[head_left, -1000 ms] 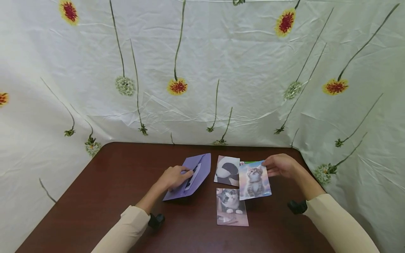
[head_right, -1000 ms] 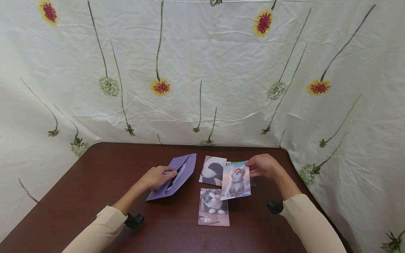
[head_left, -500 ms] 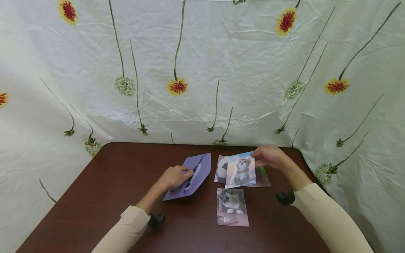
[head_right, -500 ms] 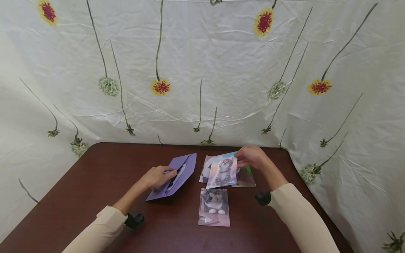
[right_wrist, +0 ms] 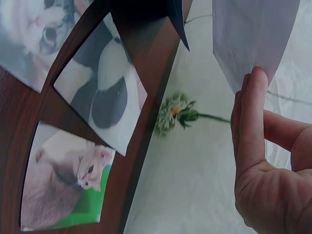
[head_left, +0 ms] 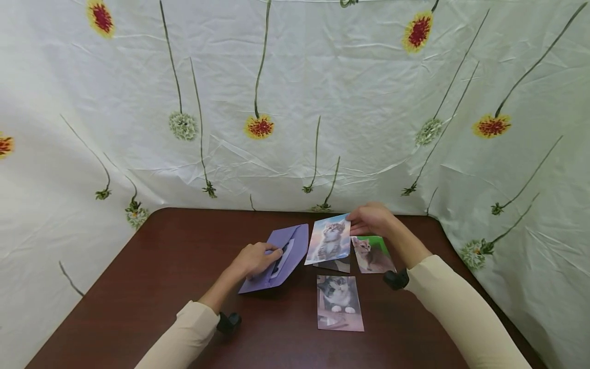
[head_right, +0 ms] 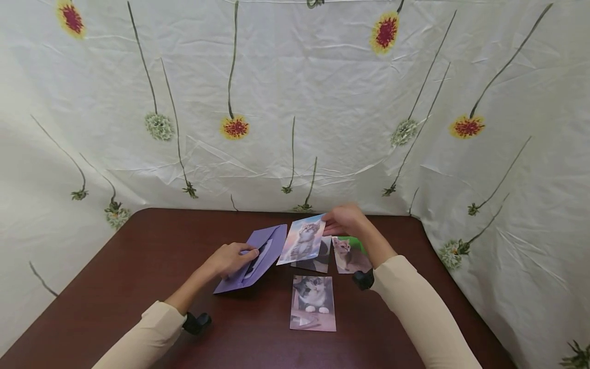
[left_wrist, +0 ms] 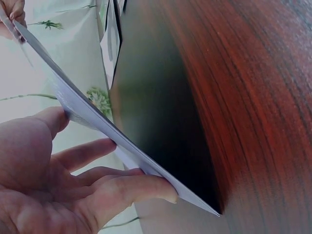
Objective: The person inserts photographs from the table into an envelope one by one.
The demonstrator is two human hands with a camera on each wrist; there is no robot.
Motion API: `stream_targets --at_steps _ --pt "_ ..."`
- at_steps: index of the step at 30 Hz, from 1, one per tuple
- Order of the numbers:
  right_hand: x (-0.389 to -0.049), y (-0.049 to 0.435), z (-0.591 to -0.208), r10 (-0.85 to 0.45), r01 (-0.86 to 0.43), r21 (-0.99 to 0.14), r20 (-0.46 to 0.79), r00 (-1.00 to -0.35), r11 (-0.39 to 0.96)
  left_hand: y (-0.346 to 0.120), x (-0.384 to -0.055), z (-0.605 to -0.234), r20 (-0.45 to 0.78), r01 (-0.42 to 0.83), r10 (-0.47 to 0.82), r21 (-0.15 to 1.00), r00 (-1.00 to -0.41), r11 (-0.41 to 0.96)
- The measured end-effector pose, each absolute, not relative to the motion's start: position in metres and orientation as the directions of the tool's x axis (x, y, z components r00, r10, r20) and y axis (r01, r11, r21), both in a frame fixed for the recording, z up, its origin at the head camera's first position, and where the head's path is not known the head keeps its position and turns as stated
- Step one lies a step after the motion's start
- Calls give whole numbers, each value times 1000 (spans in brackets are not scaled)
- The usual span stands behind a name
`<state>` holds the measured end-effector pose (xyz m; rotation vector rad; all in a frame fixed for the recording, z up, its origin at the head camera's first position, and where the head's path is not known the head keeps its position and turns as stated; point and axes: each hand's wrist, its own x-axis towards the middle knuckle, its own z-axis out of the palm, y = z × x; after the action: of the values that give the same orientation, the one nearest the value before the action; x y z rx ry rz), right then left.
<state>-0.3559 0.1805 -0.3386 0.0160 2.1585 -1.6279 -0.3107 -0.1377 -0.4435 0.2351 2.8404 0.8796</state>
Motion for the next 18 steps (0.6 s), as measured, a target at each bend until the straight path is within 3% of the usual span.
stream_targets --at_steps 18 --pt "-356 141 -368 -249 275 -938 -323 -913 209 -138 -311 -440 -69 149 218 528 -974 836"
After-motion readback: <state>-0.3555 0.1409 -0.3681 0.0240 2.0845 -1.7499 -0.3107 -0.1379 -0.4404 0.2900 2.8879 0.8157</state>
